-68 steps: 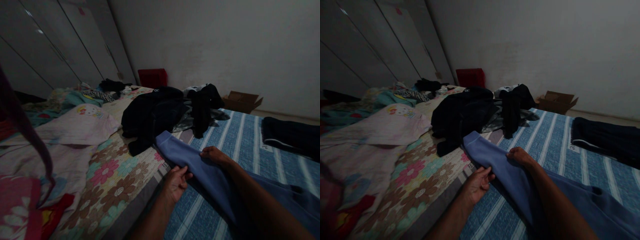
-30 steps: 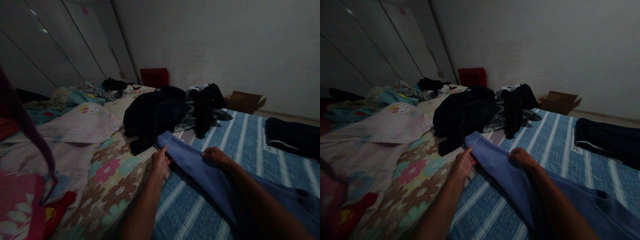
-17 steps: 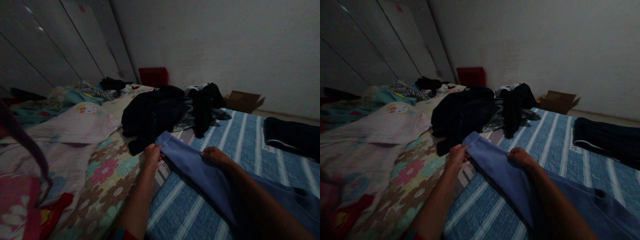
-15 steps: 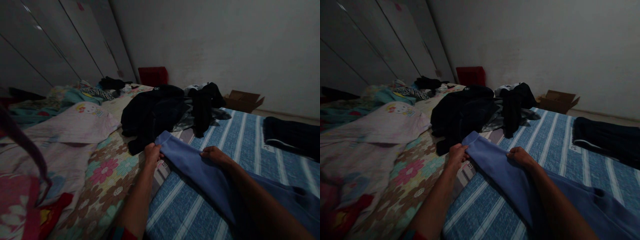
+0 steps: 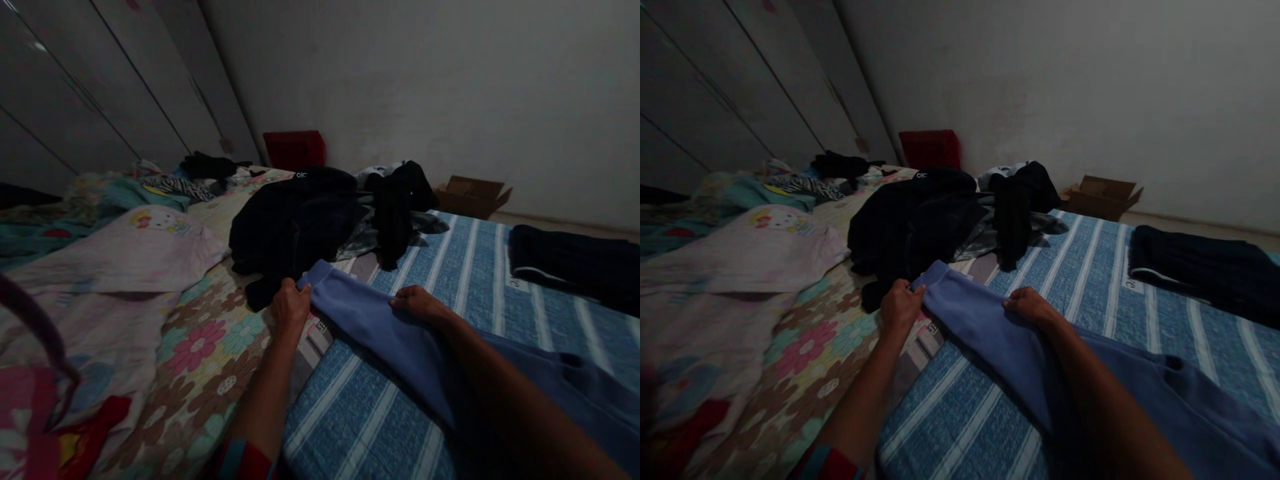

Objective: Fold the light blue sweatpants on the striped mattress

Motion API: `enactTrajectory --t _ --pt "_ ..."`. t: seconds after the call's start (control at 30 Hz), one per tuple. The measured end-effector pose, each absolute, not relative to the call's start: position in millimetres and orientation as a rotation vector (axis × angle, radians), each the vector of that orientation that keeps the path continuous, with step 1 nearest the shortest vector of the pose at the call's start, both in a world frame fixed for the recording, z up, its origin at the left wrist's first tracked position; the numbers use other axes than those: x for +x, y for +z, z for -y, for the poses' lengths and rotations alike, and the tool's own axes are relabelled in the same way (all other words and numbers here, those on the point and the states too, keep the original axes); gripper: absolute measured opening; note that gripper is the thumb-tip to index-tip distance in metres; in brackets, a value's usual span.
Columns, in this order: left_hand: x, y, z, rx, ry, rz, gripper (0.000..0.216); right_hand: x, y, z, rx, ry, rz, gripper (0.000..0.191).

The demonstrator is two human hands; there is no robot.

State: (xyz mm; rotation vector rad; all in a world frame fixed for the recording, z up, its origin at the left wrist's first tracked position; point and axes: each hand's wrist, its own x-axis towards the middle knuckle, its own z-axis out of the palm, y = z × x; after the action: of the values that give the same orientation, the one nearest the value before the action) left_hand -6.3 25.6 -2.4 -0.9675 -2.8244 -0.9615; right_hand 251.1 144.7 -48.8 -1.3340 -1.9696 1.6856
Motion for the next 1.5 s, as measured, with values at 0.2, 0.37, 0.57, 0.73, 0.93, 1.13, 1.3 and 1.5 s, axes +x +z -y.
enactTrajectory --t 0.2,0.37,0.57,0.73,0.93,1.13,1.3,1.5 --pt "50.9 9.6 -25.5 -1.698 -0.843 2.391 0.025 248.8 -46.8 -146.0 -1.358 1.621 2.008 0.017" --pt "85.8 -7.7 -63.9 -2.567 -0.582 2.007 0.020 246.7 -42.9 -146.2 -1.380 1.517 2.069 0.018" --pt "79.7 -31.0 -70.6 -2.706 -0.481 1.882 0.025 243.3 -41.1 -145.7 -1.423 1.378 2.169 0.017" --pt "81.4 -35.1 -65.8 -2.664 -0.419 1.885 0.026 250.1 -39.5 -146.4 -1.468 1.171 2.293 0.020" --pt "87.7 -35.4 -61.9 -2.603 -0.359 1.871 0.025 283.6 -30.4 -141.4 -1.502 1.029 2.382 0.018" --pt "91.0 -34.3 -60.6 -2.577 -0.302 1.860 0.023 313.2 -23.6 -131.1 -1.462 1.053 2.458 0.024" --pt "92.2 -32.6 -63.4 -2.569 -0.264 1.874 0.022 329.5 -31.0 -133.1 -1.543 0.939 2.419 0.023" --pt "91.5 -33.1 -66.0 -2.570 -0.248 1.859 0.023 341.3 -34.6 -127.9 -1.497 0.961 2.392 0.034"
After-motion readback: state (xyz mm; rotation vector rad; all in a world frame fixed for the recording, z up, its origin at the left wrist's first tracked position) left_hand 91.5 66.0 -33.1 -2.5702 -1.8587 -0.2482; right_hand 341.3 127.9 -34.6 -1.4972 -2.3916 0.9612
